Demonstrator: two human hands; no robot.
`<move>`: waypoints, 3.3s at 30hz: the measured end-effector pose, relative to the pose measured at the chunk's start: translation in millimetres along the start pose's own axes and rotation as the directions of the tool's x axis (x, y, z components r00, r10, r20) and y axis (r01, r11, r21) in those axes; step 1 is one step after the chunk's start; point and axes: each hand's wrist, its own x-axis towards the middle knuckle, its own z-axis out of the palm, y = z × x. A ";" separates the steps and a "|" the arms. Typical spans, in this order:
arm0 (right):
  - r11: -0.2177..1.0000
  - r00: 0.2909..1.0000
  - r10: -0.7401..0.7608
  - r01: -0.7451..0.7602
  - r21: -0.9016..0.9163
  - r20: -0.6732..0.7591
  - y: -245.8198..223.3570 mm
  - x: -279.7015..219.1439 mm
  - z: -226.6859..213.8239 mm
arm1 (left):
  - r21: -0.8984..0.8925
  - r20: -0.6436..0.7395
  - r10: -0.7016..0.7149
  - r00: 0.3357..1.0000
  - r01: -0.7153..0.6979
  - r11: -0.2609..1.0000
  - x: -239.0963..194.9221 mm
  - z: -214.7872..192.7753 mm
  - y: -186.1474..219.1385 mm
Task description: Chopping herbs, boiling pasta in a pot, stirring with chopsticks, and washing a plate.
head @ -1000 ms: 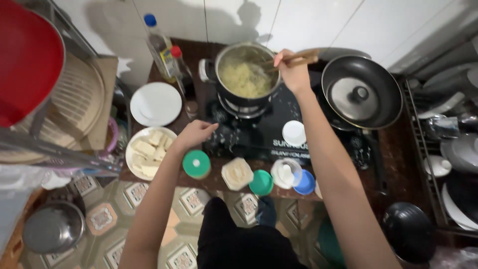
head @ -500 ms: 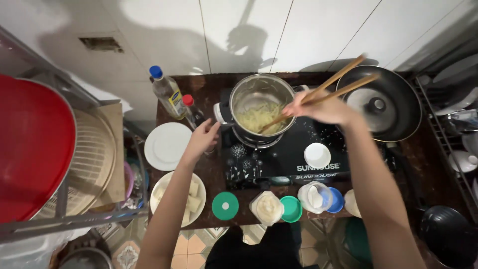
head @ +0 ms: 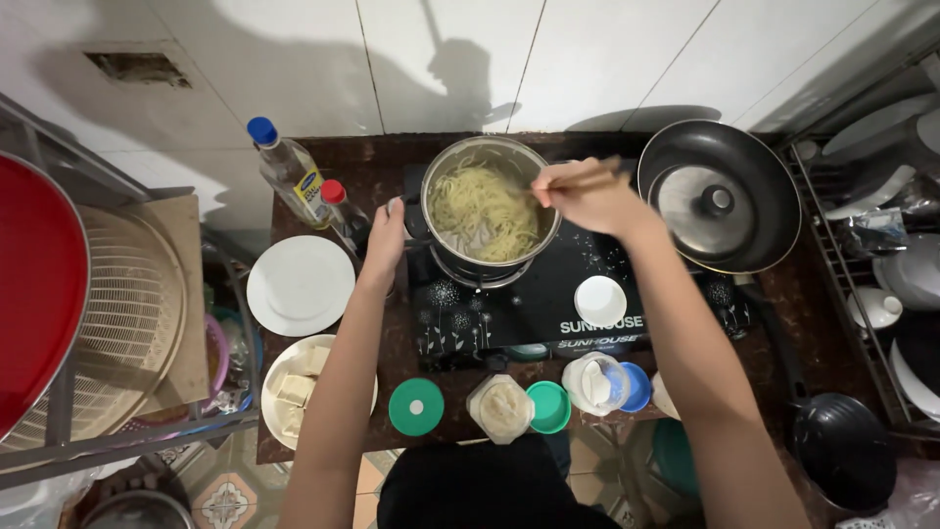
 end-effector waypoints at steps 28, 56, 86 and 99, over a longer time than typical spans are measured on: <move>0.756 0.917 -0.196 0.366 0.542 -0.346 31.7 -49.1 53.6 | -0.340 0.146 0.020 0.989 0.032 0.940 9.5 -0.1 6.3; 0.792 0.945 -0.096 0.263 0.552 -0.312 8.7 -76.4 54.2 | -0.161 0.042 -0.048 0.998 0.054 0.985 14.1 1.2 0.0; 0.812 0.924 -0.119 0.302 0.500 -0.364 27.7 -51.9 97.7 | -0.173 0.047 -0.085 0.995 0.092 0.981 7.2 4.5 10.7; 0.968 0.988 0.110 -0.081 0.238 -0.108 28.4 -22.6 12.9 | -0.165 0.042 -0.068 0.997 0.074 0.983 12.0 3.4 4.8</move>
